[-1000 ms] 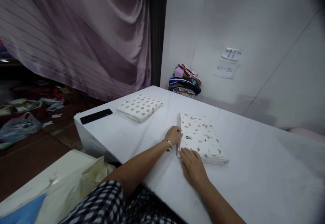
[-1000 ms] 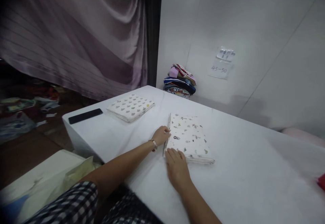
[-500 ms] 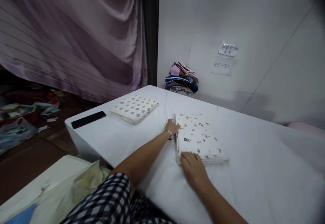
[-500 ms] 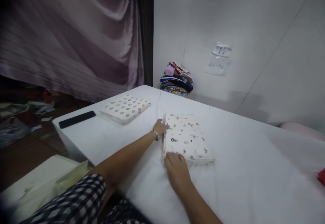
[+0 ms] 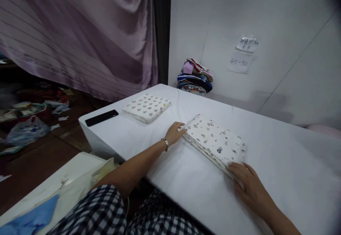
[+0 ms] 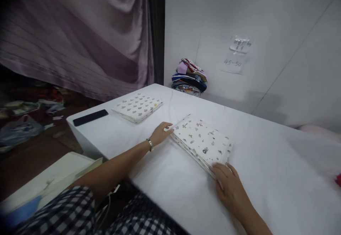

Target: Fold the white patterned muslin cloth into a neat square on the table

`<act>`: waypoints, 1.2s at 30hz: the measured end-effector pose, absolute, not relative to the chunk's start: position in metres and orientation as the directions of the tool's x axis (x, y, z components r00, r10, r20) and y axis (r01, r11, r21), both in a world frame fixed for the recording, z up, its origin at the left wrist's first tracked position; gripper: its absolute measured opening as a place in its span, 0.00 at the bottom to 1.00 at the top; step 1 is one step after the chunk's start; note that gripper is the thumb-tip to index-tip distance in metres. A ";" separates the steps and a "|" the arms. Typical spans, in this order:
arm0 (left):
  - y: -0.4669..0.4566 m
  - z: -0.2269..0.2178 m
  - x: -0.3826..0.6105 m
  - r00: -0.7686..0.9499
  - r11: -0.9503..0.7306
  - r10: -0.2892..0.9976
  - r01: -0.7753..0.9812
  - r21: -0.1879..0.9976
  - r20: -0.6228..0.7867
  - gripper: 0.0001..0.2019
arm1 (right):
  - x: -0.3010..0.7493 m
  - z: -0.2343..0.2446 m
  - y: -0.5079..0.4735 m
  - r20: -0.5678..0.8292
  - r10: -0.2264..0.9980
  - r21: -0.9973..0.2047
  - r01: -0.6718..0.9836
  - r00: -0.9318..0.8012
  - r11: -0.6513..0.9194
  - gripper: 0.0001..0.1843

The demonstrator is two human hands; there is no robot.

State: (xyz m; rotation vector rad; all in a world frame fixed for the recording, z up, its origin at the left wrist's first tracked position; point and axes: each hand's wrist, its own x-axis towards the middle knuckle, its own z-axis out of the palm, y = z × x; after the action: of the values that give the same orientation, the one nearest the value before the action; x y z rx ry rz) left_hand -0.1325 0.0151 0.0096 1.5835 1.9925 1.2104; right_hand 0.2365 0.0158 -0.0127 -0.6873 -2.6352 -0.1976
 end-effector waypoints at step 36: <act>-0.032 0.010 -0.106 0.185 -0.256 0.966 0.780 0.571 0.180 0.21 | 0.153 -0.004 0.027 0.410 0.530 -0.156 0.515 -0.742 0.843 0.22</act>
State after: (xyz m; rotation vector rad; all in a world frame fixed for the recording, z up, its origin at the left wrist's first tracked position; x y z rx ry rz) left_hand -0.1059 -0.0325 0.0105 2.1168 1.6487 0.7334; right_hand 0.1531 0.0272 -0.0037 -0.7728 -2.5750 0.0452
